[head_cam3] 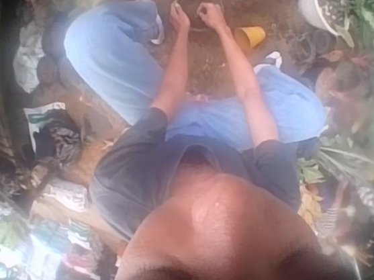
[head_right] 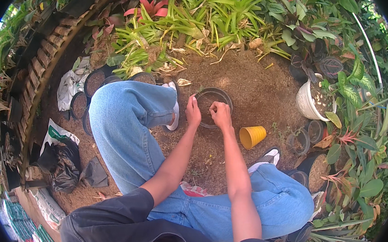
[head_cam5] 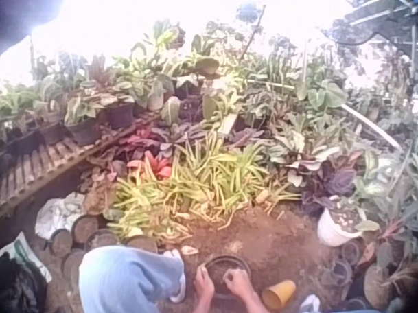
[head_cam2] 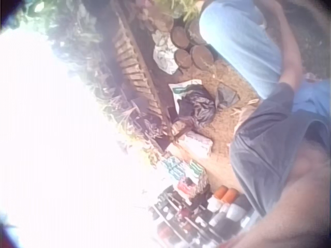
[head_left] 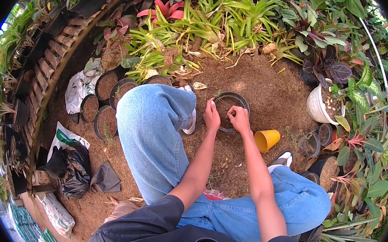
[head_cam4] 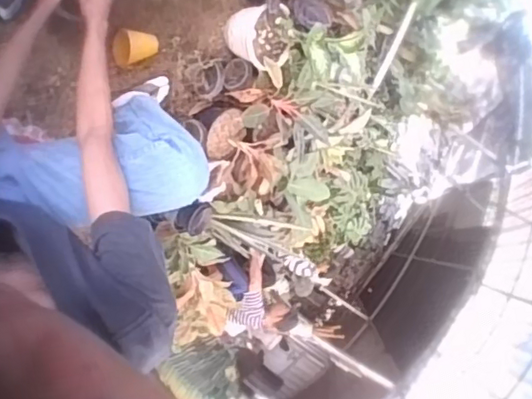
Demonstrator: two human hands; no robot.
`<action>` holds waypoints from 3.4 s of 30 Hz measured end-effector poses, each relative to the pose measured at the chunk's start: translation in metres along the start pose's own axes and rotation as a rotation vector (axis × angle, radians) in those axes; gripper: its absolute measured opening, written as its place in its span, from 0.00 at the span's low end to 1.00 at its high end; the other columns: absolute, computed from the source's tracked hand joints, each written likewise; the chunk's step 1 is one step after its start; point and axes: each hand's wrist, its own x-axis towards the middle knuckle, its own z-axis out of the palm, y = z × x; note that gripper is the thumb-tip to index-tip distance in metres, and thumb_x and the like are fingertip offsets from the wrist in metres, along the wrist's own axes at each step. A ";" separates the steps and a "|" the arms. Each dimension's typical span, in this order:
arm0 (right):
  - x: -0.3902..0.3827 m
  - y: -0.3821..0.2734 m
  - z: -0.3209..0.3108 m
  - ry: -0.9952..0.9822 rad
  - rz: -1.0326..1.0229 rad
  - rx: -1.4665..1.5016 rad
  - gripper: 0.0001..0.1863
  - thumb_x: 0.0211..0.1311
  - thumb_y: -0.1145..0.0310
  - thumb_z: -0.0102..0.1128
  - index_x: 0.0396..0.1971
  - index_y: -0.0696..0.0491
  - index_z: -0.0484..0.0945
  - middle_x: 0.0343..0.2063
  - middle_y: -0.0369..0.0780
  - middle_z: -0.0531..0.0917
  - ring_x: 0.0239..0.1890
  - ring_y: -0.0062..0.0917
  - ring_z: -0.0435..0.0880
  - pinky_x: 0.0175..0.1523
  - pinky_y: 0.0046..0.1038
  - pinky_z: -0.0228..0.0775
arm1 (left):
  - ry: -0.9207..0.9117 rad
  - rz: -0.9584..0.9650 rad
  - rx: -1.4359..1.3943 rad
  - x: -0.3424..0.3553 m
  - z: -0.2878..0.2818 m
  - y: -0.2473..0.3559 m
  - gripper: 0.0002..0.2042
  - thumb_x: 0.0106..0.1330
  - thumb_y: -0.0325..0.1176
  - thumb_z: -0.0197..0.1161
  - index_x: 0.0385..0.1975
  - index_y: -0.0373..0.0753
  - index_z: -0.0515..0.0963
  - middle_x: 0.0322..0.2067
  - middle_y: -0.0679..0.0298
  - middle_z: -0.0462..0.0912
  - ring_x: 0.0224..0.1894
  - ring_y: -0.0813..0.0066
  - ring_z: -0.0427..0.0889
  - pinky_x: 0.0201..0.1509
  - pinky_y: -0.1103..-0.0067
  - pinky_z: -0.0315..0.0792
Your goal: The person fills a black pot with soil using a yellow plastic cup and then places a small seedling into the soil by hand.
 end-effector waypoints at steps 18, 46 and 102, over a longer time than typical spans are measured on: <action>0.002 -0.005 0.002 0.012 0.120 0.055 0.03 0.53 0.78 0.68 0.28 0.61 0.83 0.28 0.50 0.86 0.36 0.42 0.87 0.42 0.39 0.76 | 0.038 0.019 0.027 0.001 0.002 -0.005 0.19 0.80 0.44 0.45 0.58 0.41 0.75 0.51 0.48 0.83 0.55 0.46 0.80 0.57 0.61 0.73; -0.001 -0.001 0.025 0.060 0.160 -0.217 0.04 0.50 0.76 0.66 0.28 0.58 0.83 0.31 0.54 0.85 0.39 0.48 0.86 0.47 0.45 0.79 | 0.057 0.020 0.030 -0.001 0.004 -0.003 0.18 0.78 0.41 0.45 0.57 0.39 0.76 0.48 0.48 0.84 0.53 0.46 0.82 0.54 0.61 0.73; -0.097 0.101 -0.075 0.478 1.128 -0.029 0.53 0.37 0.45 0.81 0.67 0.30 0.62 0.61 0.65 0.59 0.64 0.63 0.63 0.68 0.53 0.60 | 0.068 -0.013 0.105 0.007 0.007 -0.013 0.19 0.78 0.44 0.46 0.53 0.38 0.78 0.47 0.47 0.84 0.51 0.43 0.81 0.52 0.59 0.72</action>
